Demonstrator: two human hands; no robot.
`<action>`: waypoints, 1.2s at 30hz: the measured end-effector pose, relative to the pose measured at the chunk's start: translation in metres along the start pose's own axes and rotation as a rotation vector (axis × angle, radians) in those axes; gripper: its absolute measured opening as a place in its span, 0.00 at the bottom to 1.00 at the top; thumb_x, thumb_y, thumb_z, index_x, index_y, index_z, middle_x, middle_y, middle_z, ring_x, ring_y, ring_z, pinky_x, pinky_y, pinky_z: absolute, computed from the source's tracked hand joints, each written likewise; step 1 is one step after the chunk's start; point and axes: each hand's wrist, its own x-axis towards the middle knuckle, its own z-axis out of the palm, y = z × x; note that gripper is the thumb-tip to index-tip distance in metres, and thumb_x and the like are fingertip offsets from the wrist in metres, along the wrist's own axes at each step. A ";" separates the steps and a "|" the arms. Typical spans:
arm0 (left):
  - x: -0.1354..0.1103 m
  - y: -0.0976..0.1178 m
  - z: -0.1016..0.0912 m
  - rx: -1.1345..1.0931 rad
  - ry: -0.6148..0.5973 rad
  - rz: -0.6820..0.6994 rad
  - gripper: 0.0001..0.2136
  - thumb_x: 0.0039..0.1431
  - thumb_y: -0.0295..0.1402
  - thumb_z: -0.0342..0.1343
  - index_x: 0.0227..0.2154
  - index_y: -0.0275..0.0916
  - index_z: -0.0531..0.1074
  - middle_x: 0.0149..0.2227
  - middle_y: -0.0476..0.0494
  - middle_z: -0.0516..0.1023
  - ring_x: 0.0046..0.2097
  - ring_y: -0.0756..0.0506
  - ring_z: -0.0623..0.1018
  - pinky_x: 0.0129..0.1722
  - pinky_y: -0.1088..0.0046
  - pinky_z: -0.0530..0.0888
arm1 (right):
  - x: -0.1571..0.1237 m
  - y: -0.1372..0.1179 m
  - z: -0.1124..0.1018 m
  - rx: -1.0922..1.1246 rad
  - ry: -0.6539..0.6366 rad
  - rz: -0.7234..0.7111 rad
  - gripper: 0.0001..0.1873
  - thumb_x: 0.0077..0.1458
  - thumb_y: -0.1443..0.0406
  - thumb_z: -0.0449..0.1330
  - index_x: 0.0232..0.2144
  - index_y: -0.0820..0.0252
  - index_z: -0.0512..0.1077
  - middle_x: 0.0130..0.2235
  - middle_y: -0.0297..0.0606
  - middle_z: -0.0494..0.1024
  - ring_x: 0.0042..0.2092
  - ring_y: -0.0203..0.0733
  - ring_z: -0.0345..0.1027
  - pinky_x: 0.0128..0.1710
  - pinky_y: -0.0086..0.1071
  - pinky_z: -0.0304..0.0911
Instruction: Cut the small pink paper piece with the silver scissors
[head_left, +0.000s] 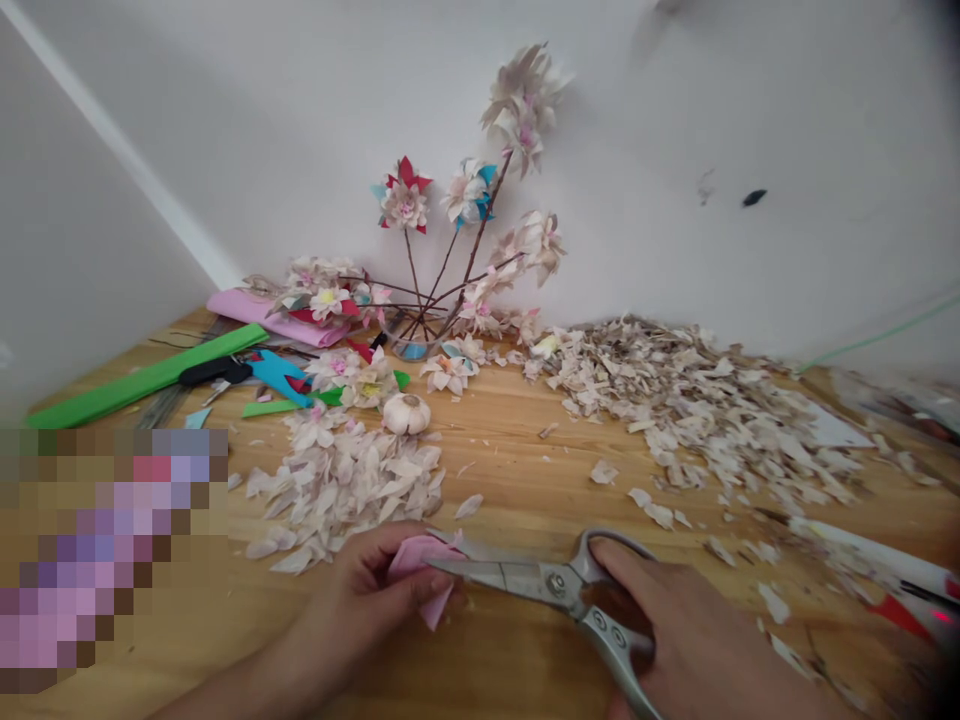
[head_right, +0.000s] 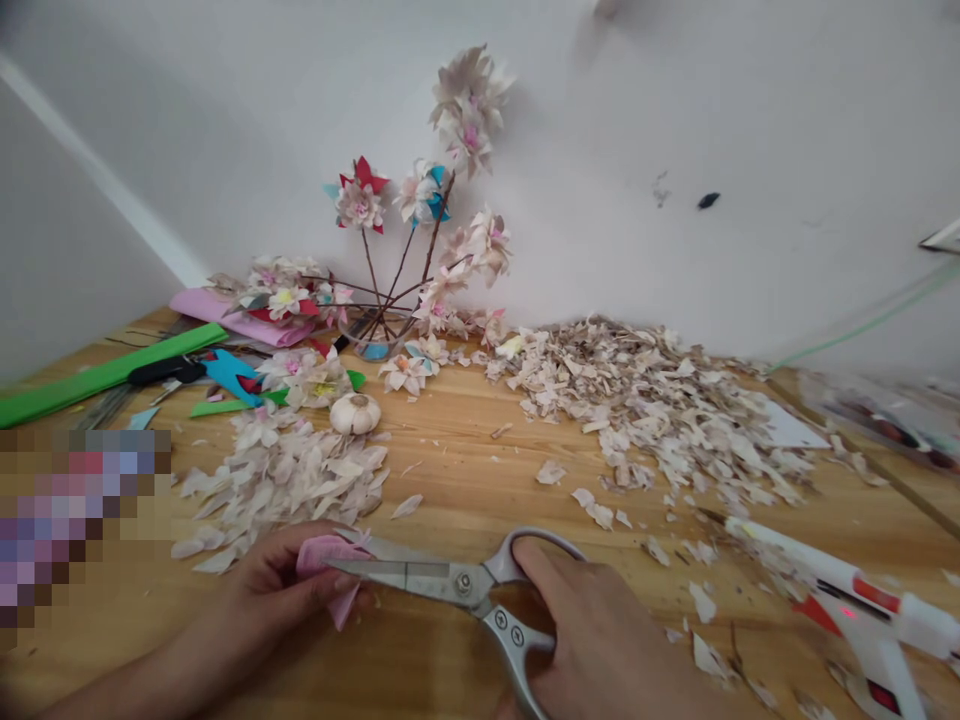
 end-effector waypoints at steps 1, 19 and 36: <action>0.000 0.000 0.000 0.018 0.002 -0.002 0.08 0.45 0.39 0.64 0.26 0.41 0.79 0.22 0.49 0.78 0.25 0.50 0.73 0.26 0.77 0.68 | 0.000 0.000 0.000 -0.004 -0.005 0.006 0.33 0.21 0.60 0.77 0.29 0.53 0.62 0.27 0.27 0.73 0.30 0.44 0.66 0.26 0.29 0.51; 0.000 -0.006 0.001 0.006 0.027 -0.050 0.11 0.43 0.41 0.65 0.26 0.40 0.78 0.22 0.50 0.77 0.25 0.51 0.71 0.26 0.77 0.66 | 0.000 -0.002 -0.001 0.028 -0.027 0.051 0.30 0.23 0.59 0.76 0.29 0.53 0.63 0.26 0.28 0.74 0.29 0.42 0.66 0.27 0.28 0.52; -0.001 -0.004 0.001 -0.024 -0.007 -0.036 0.09 0.45 0.40 0.64 0.28 0.41 0.78 0.23 0.49 0.79 0.26 0.51 0.73 0.27 0.77 0.68 | -0.001 -0.005 -0.002 -0.005 -0.033 0.026 0.20 0.34 0.65 0.68 0.29 0.53 0.62 0.29 0.33 0.76 0.32 0.47 0.70 0.28 0.31 0.55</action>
